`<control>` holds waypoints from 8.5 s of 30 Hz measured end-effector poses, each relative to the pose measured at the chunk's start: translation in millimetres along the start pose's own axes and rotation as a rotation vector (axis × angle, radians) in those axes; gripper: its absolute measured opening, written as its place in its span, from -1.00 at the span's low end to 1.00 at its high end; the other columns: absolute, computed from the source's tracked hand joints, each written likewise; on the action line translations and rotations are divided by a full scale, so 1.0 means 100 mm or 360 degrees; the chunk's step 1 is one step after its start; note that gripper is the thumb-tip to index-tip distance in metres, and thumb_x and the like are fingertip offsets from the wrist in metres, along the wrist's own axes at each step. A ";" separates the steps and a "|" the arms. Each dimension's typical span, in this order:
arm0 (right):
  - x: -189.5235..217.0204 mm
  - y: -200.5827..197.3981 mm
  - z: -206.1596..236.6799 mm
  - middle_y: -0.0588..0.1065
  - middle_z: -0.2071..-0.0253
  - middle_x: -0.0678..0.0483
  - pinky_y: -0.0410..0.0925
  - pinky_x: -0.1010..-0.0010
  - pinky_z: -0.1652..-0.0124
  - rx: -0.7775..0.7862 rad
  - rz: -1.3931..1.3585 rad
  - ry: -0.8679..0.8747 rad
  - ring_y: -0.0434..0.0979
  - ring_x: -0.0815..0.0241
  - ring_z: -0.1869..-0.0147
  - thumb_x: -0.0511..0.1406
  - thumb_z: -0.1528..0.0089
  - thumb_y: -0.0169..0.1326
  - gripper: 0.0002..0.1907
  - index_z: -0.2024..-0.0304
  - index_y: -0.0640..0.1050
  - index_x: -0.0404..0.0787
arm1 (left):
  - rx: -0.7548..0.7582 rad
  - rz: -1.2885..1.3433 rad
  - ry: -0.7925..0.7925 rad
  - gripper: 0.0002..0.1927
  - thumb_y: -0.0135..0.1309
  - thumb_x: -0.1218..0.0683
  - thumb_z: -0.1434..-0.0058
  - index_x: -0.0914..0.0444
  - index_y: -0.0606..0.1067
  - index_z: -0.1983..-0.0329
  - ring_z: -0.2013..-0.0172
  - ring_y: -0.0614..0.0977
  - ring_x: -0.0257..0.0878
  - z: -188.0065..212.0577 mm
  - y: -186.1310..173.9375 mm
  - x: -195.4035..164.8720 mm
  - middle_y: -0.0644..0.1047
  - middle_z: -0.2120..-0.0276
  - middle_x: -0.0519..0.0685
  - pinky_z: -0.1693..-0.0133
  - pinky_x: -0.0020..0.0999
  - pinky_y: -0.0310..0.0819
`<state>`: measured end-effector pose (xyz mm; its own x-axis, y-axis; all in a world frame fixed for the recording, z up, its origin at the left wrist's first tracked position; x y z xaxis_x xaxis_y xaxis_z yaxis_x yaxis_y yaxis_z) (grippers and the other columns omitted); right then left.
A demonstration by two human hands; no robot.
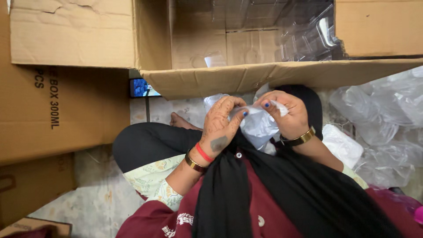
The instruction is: The person sits on the floor and packs clear plastic food containers. They pull plastic bags from a pile, open a container, place it into a bag, and set the bagged container aside, repeating the process while a cardboard box of containers sits in front of them.
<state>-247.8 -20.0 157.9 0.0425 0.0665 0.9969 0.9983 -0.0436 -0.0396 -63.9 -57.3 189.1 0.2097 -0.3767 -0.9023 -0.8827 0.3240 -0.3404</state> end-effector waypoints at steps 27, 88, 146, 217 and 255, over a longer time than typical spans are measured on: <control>-1.72 0.27 0.31 0.49 0.40 0.14 0.36 0.48 0.31 0.0440 -0.0673 0.1209 0.46 0.34 0.35 -0.28 -0.24 0.23 -0.82 0.23 0.56 -0.27 | -0.0109 0.2783 -0.0928 -0.85 0.05 0.08 -0.46 0.25 0.48 0.22 0.43 0.50 -0.32 0.44 0.20 1.37 0.47 0.44 -0.14 0.36 -0.40 0.43; -1.59 -1.13 1.09 0.44 -0.29 -0.06 0.32 0.05 -0.29 -0.0601 -0.1318 0.0841 0.47 -0.08 -0.32 0.05 -0.19 0.06 -0.24 -0.35 0.35 -0.16 | -0.0528 -0.0059 -0.0121 -0.63 0.09 0.15 -0.40 0.29 0.36 -0.22 -0.22 0.45 -0.07 0.39 0.14 1.17 0.43 -0.19 0.07 -0.31 -0.18 0.29; -1.00 0.08 0.13 0.58 0.18 0.06 0.39 0.47 0.09 0.0239 -0.0149 0.0404 0.50 0.34 0.10 -0.28 -0.35 0.21 -0.81 0.16 0.63 -0.32 | 0.0092 -0.0086 -0.0098 -0.90 0.05 0.16 -0.32 0.25 0.56 0.22 0.28 0.65 -0.07 0.33 0.26 0.68 0.61 0.36 0.04 0.25 -0.28 0.50; -2.18 0.33 0.95 0.50 -0.13 0.05 0.38 0.33 -0.14 0.0914 -0.0538 0.1121 0.50 0.26 -0.17 -0.16 -0.23 0.22 -0.29 -0.35 0.33 -0.28 | -0.0551 0.0115 0.0185 -0.73 -0.05 -0.02 -0.50 0.25 0.50 0.17 0.22 0.55 -0.20 0.30 -0.06 0.93 0.52 0.27 -0.04 0.10 -0.32 0.43; -0.39 0.54 0.32 0.62 0.19 -0.05 0.45 0.24 0.17 0.0631 0.1217 -0.0434 0.61 0.05 0.15 -0.24 -0.31 0.05 -0.67 -0.10 0.58 -0.15 | -0.0052 0.0036 0.0378 -0.47 0.15 -0.04 -0.36 0.26 0.37 -0.32 -0.25 0.49 -0.02 0.18 -0.04 0.03 0.49 -0.23 0.12 -0.33 -0.17 0.31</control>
<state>-194.2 6.8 114.5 0.6580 0.3965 0.6401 0.6323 0.1706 -0.7557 -52.5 -44.0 183.4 0.0886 -0.5644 -0.8207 -0.8998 0.3080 -0.3090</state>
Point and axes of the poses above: each hand's wrist, its own z-axis away from the middle knuckle, its own y-axis out of the palm, x = y × z, the point moved 8 cm from there along -z, towards the middle knuckle
